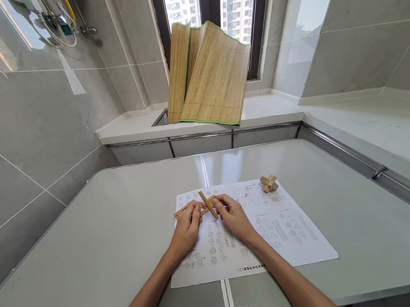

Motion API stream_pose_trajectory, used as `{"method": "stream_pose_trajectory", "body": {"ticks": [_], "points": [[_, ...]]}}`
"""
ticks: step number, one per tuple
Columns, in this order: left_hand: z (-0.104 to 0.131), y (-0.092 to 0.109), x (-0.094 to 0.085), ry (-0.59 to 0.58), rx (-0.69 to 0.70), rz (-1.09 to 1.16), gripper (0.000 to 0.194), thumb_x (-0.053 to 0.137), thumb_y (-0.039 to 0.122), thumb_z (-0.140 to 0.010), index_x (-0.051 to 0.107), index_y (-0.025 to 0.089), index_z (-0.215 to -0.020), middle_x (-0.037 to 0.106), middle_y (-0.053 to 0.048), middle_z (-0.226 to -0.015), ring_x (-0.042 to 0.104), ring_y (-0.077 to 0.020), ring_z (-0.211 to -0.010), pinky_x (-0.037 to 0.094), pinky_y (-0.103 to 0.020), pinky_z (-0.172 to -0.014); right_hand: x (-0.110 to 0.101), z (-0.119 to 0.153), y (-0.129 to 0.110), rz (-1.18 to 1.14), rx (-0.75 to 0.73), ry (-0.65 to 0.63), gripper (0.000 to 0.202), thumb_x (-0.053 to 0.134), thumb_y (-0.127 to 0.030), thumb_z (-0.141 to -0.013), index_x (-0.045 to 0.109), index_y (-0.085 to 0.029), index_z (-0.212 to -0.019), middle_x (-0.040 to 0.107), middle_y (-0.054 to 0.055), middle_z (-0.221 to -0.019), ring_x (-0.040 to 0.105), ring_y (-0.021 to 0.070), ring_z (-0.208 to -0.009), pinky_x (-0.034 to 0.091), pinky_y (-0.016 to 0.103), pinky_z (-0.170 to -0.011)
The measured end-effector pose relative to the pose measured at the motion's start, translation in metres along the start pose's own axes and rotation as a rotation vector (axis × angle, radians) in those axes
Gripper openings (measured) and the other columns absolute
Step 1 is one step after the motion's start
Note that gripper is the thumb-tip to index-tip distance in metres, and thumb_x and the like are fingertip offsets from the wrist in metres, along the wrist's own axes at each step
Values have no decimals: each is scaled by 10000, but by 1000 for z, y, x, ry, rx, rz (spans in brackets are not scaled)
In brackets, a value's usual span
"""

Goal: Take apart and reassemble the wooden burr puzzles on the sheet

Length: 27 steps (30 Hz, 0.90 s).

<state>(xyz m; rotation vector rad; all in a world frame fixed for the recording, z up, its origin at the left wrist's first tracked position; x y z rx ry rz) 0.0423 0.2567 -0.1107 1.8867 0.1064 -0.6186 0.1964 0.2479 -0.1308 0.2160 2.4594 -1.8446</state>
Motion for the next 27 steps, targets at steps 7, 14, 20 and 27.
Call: {"method": "stream_pose_trajectory", "body": {"ticks": [7,14,20,27], "points": [[-1,1,-10,63,-10,-66,299,361,392,-1054,595,213,-1003,593,12,-761,537,-171,-678,400,-299,-702,16,1,3,-266,157,-172,436,646,-641,-876,659,-211,-951,597,-4,-727,514,151,-601,428,272,-543],[-1,-12,-43,358,44,-480,214,382,259,-1017,585,198,-1046,653,-101,-1038,589,-273,-977,464,-413,-877,2,-2,16,-313,150,18,404,671,-612,-875,621,-213,-906,603,-6,-744,484,123,-548,419,260,-502],[-2,-37,-41,277,4,-815,191,556,331,-949,622,154,-973,609,-150,-1033,527,-328,-1011,469,-465,-869,-5,-3,27,-335,168,110,374,691,-578,-875,615,-216,-934,621,2,-773,488,124,-556,403,257,-489],[-3,-38,-39,199,-43,-660,163,503,311,-992,564,202,-889,652,-78,-908,588,-266,-876,444,-401,-813,-5,-2,21,-325,155,111,361,700,-574,-871,634,-221,-911,631,1,-755,497,123,-549,407,259,-489]]}}
Point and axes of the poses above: each hand's wrist, its own z-axis away from the middle knuckle, its own x-axis out of the palm, y = z × x, the point moved 8 cm from there along -z, towards the middle knuckle
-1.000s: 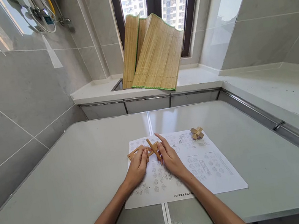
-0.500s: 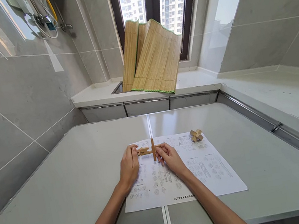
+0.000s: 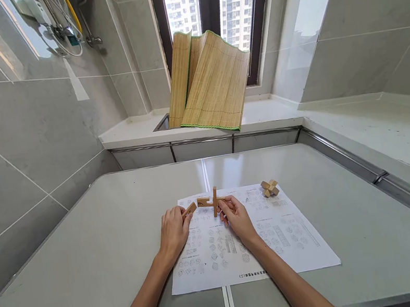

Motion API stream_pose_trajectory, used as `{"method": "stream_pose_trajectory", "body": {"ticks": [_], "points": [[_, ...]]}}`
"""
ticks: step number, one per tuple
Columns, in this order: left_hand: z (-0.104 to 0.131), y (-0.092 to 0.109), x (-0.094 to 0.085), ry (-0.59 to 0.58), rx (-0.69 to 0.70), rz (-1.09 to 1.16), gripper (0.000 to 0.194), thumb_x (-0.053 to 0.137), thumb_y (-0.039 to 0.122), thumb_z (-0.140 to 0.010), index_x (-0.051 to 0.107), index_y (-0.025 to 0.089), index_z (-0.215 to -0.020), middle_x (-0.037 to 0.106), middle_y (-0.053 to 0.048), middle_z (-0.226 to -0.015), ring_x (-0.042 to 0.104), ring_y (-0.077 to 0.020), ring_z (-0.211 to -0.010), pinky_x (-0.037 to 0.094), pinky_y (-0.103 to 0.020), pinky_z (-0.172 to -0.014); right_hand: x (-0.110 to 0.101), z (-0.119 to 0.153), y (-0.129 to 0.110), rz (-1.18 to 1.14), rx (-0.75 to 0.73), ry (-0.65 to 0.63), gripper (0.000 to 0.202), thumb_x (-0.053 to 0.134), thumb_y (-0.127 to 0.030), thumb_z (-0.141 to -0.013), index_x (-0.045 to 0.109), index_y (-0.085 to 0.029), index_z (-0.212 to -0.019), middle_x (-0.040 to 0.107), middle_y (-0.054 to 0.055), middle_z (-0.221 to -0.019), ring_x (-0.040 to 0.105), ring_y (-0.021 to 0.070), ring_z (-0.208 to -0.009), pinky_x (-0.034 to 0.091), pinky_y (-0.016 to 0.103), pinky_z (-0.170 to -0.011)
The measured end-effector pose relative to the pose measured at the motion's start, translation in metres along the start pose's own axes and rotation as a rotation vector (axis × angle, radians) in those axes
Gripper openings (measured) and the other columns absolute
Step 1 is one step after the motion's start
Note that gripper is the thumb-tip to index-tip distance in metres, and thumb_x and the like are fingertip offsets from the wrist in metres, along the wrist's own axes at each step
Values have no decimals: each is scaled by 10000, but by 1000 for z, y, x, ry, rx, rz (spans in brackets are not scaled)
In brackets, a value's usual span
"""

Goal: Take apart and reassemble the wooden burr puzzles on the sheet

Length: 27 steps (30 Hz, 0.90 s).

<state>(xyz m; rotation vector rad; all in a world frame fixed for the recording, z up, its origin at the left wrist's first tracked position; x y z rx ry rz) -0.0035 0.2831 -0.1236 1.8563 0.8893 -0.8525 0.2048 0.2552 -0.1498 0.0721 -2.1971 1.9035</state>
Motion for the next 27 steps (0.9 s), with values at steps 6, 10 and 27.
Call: {"method": "stream_pose_trajectory", "body": {"ticks": [6,10,27], "points": [[-5,1,-12,-8,-188,563,291,382,484,-1039,515,234,-975,519,39,-662,494,-153,-559,386,-269,-568,2,0,0,77,-40,-2,396,681,-617,-865,604,-231,-910,672,17,-778,534,146,-571,398,261,-482],[-7,15,-3,-158,-268,1151,319,424,539,-1008,503,235,-1066,393,86,-644,311,-75,-447,270,-196,-451,6,5,-4,249,-114,-13,365,631,-595,-911,580,-235,-884,708,29,-779,556,159,-582,428,276,-539],[9,49,17,-457,-225,1321,530,495,554,-985,478,240,-1411,396,72,-706,288,-48,-440,283,-169,-398,24,22,-18,537,-280,-74,260,529,-477,-996,628,-243,-939,734,71,-879,663,228,-707,477,320,-582]]}}
Point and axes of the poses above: each hand's wrist, its own z-axis away from the middle knuckle, its own x-axis out of the palm, y = z × x, the point moved 8 cm from there along -z, towards the middle knuckle
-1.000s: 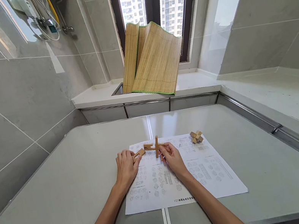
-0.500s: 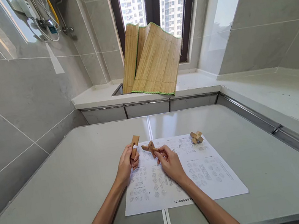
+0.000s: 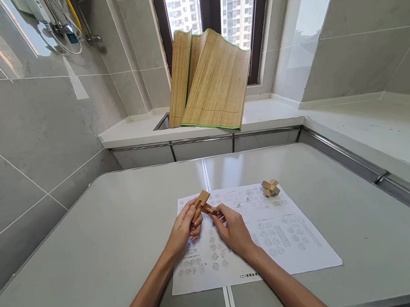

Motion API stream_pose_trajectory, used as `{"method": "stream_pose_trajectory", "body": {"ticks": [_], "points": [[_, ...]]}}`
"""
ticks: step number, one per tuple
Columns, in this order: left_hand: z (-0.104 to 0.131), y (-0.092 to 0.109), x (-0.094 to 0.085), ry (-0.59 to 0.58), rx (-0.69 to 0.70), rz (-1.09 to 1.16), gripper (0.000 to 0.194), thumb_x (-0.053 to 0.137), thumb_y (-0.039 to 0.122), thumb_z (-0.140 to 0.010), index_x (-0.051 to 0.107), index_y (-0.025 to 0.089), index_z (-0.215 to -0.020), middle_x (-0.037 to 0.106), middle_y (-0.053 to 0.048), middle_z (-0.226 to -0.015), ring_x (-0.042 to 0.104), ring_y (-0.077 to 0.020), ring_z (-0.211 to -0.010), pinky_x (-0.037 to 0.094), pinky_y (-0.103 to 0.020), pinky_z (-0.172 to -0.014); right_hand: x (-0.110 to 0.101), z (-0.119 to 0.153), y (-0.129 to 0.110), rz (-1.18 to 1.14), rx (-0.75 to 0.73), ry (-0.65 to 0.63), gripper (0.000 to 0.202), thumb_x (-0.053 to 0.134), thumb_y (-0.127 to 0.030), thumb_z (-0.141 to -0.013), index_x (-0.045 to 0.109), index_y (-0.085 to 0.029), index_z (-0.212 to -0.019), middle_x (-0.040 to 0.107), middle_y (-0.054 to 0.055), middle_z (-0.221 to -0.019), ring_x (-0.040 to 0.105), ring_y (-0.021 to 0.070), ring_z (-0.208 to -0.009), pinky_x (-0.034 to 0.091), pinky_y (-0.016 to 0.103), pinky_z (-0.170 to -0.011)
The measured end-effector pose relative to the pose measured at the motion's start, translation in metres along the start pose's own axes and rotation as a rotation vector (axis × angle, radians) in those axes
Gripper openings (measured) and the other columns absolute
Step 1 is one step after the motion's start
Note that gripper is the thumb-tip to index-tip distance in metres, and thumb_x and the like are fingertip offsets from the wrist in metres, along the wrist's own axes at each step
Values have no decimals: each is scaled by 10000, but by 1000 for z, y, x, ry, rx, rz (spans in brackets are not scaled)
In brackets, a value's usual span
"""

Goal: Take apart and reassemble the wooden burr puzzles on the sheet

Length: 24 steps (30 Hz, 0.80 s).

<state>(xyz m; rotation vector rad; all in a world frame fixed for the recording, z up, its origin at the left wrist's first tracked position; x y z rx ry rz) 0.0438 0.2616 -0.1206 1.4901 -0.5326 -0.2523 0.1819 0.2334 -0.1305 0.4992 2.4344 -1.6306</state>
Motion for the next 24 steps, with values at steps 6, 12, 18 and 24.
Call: {"method": "stream_pose_trajectory", "body": {"ticks": [6,12,18,24], "points": [[-1,-8,-3,38,-16,-21,548,477,595,-979,464,247,-1403,402,84,-682,278,-42,-386,286,-164,-357,2,1,0,-40,-9,6,277,542,-513,-984,609,-252,-919,737,81,-891,709,259,-769,513,332,-580],[-1,-14,3,10,-32,19,489,440,587,-994,447,268,-1364,390,93,-681,298,-45,-393,344,-159,-374,3,1,-7,-91,7,2,252,554,-489,-988,618,-250,-941,753,93,-941,741,276,-841,555,351,-635],[4,-11,-1,219,69,-108,428,474,568,-989,276,304,-1261,481,119,-696,280,-30,-336,287,-140,-324,4,3,-6,-124,19,13,293,562,-529,-973,631,-244,-977,753,115,-978,745,290,-868,566,349,-628],[4,-12,0,249,75,-81,457,527,592,-950,256,295,-1165,523,138,-657,326,-38,-310,325,-145,-325,5,5,-6,-128,-24,15,253,524,-479,-1004,618,-244,-1005,737,101,-960,734,275,-889,575,401,-808]]}}
Point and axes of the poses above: each hand's wrist, its own z-axis away from the middle knuckle, its own x-axis out of the palm, y = z × x, the point moved 8 cm from there along -z, towards the middle knuckle
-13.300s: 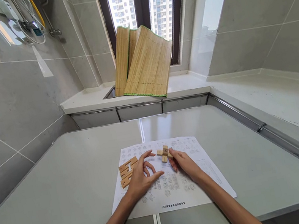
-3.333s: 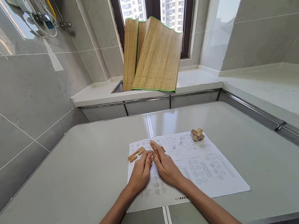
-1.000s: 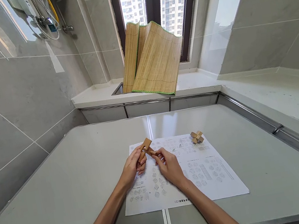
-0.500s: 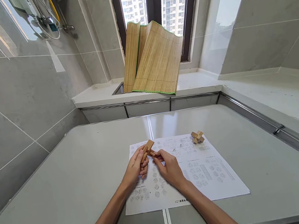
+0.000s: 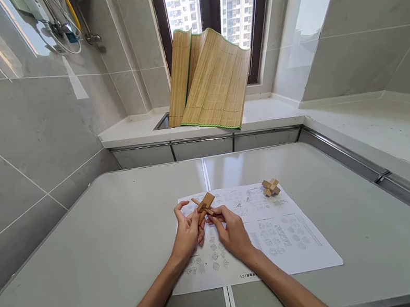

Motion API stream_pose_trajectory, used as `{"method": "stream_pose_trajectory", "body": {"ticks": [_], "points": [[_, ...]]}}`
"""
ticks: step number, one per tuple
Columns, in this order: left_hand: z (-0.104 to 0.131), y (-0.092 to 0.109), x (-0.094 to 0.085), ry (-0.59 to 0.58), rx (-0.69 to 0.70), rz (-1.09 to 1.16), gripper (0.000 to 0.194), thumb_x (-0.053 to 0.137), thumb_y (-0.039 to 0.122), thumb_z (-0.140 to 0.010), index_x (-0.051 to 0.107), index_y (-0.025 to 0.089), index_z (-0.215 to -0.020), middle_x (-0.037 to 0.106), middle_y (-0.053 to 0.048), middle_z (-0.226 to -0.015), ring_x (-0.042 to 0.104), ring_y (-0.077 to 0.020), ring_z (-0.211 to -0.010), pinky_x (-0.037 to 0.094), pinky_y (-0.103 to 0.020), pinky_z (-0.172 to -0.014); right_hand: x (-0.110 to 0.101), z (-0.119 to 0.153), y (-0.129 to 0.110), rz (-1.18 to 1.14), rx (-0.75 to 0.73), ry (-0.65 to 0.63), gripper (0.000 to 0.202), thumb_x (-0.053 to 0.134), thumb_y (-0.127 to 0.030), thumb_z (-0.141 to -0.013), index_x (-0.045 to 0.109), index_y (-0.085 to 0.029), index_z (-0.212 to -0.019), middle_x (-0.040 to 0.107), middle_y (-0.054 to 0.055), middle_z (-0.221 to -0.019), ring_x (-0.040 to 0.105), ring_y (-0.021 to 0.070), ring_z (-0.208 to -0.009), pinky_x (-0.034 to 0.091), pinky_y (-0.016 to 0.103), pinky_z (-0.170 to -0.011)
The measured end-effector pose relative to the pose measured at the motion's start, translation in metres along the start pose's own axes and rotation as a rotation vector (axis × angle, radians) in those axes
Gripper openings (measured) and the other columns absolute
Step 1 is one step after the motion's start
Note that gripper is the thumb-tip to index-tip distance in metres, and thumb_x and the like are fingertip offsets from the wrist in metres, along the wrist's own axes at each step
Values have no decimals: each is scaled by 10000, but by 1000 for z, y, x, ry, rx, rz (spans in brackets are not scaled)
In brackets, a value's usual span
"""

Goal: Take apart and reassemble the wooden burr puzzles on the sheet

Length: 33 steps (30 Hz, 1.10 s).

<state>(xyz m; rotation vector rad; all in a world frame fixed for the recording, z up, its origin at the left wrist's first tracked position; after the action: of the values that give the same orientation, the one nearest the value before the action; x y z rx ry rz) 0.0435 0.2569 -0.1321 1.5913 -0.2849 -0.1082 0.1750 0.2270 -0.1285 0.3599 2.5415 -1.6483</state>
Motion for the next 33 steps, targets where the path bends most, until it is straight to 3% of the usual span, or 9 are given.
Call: {"method": "stream_pose_trajectory", "body": {"ticks": [8,12,18,23,28,33], "points": [[-4,-10,-9,21,-103,42,497,602,599,-898,277,286,-1107,471,164,-564,330,-46,-312,377,-156,-363,5,1,3,140,-15,-56,233,495,-437,-1020,550,-255,-886,708,45,-805,676,227,-696,513,347,-682],[-6,-19,-15,54,-177,55,514,626,611,-876,270,285,-1052,459,170,-553,320,-49,-320,398,-168,-361,8,0,11,153,28,-90,249,503,-455,-1006,508,-261,-851,710,43,-833,654,220,-678,467,316,-617],[-5,-24,-16,55,-225,90,543,655,636,-846,282,278,-1009,462,160,-549,364,-63,-349,444,-194,-384,7,-2,13,207,62,-52,267,548,-460,-973,478,-262,-807,697,20,-775,536,181,-544,384,297,-562],[-4,-27,-15,44,-252,145,546,644,666,-836,293,265,-952,446,153,-531,358,-59,-362,473,-209,-400,10,1,9,136,65,-92,220,524,-433,-993,513,-257,-862,711,45,-816,637,214,-654,452,308,-599],[-3,-15,-6,20,-156,120,529,646,650,-847,295,271,-961,473,154,-544,357,-61,-342,507,-239,-384,8,-1,4,51,48,-64,204,517,-433,-1000,510,-256,-898,740,82,-874,715,259,-795,524,356,-709],[1,1,1,-8,-11,-22,424,556,632,-914,365,261,-990,460,144,-534,401,-77,-345,501,-233,-392,5,-2,3,-9,66,-21,214,517,-451,-1001,504,-250,-928,741,92,-954,722,252,-817,547,345,-688]]}}
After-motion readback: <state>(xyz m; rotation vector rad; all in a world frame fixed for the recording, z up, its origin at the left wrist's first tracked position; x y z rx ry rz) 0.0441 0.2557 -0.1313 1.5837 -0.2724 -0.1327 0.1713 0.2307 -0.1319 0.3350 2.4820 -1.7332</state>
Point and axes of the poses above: each hand's wrist, its own z-axis away from the middle knuckle, its own x-axis out of the palm, y = z × x, the point moved 8 cm from there along -z, towards the middle knuckle
